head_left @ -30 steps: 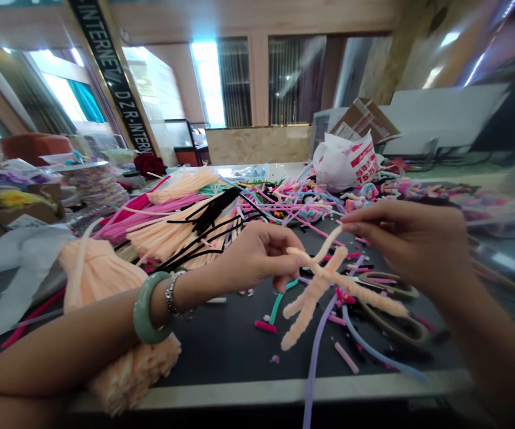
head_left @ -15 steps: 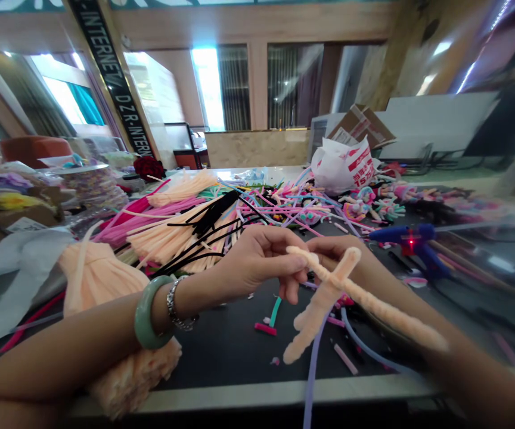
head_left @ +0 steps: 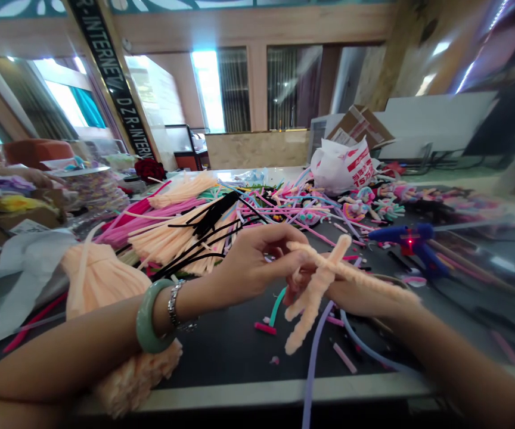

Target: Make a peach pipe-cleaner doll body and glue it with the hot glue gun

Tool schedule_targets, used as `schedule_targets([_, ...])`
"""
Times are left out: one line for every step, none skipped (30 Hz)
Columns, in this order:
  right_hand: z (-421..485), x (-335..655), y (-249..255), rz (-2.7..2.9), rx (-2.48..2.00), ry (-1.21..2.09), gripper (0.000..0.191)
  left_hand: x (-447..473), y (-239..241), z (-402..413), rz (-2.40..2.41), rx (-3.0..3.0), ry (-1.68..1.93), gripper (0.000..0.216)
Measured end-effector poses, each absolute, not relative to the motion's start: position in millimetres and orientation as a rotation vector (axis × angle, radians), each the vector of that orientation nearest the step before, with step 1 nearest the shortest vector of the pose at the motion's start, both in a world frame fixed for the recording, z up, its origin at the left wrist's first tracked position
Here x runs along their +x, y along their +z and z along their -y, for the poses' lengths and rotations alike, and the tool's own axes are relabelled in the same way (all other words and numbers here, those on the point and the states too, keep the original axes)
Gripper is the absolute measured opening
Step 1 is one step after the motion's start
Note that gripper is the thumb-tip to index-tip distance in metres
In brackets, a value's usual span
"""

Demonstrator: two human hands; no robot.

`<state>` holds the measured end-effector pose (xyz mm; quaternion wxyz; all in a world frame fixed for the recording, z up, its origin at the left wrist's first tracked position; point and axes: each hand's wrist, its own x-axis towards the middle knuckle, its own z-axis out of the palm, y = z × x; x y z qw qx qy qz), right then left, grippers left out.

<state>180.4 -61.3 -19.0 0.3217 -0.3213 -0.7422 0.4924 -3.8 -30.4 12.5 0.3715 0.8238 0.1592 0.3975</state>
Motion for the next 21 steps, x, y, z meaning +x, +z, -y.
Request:
schedule_targets([63, 180, -17, 1.937, -0.83, 1.318, 0.015, -4, 13, 29, -0.414, 2.18, 1.071, 0.007])
schedule_targets([64, 180, -15, 1.93, -0.821, 1.356, 0.014, -4, 12, 28, -0.412, 2.245, 1.123, 0.006])
schedule_targets([65, 180, -13, 1.917, -0.808, 1.404, 0.013, -4, 12, 27, -0.399, 2.291, 1.172, 0.006])
schedule_targets([66, 181, -11, 1.897, -0.79, 1.452, 0.013, -4, 11, 26, -0.386, 2.314, 1.212, 0.007])
schedule_targets([66, 181, -10, 1.876, -0.772, 1.491, 0.014, -4, 11, 25, -0.373, 2.311, 1.241, 0.007])
schedule_targets([66, 182, -10, 1.858, -0.758, 1.524, 0.016, -3, 10, 25, -0.368, 2.284, 1.247, 0.007])
schedule_targets([66, 182, -10, 1.845, -0.753, 1.541, 0.017, -2, 9, 25, -0.368, 2.236, 1.231, 0.008])
schedule_targets([65, 183, -10, 1.838, -0.759, 1.546, 0.018, -2, 9, 25, -0.376, 2.179, 1.196, 0.008])
schedule_targets([64, 183, -11, 1.838, -0.769, 1.548, 0.017, -1, 9, 25, -0.385, 2.123, 1.152, 0.009])
schedule_targets([64, 183, -12, 1.839, -0.778, 1.554, 0.016, 0, 9, 25, -0.394, 2.072, 1.108, 0.009])
schedule_targets([64, 183, -13, 1.837, -0.782, 1.56, 0.015, 1, 9, 25, -0.403, 2.026, 1.072, 0.009])
schedule_targets([64, 182, -14, 1.832, -0.789, 1.565, 0.015, 1, 9, 24, -0.413, 1.987, 1.048, 0.009])
schedule_targets([65, 182, -14, 1.826, -0.805, 1.565, 0.016, 1, 9, 24, -0.421, 1.959, 1.036, 0.009])
schedule_targets([65, 181, -15, 1.812, -0.84, 1.558, 0.017, 2, 9, 23, -0.426, 1.938, 1.031, 0.009])
schedule_targets([64, 181, -15, 1.781, -0.886, 1.536, 0.019, 2, 9, 23, -0.428, 1.919, 1.027, 0.009])
schedule_targets([63, 181, -16, 1.736, -0.933, 1.502, 0.021, 2, 9, 22, -0.428, 1.9, 1.022, 0.009])
schedule_targets([61, 182, -16, 1.677, -0.978, 1.457, 0.022, 2, 8, 22, -0.425, 1.881, 1.017, 0.009])
schedule_targets([59, 184, -16, 1.599, -1.008, 1.387, 0.023, 2, 8, 21, -0.425, 1.865, 1.011, 0.008])
schedule_targets([56, 187, -16, 1.525, -1.025, 1.303, 0.023, 2, 7, 21, -0.43, 1.854, 1.007, 0.008])
schedule_targets([53, 190, -15, 1.439, -1.036, 1.191, 0.022, 2, 6, 20, -0.443, 1.849, 1.004, 0.008])
schedule_targets([51, 193, -13, 1.344, -1.042, 1.055, 0.021, 2, 6, 20, -0.465, 1.849, 1.004, 0.009])
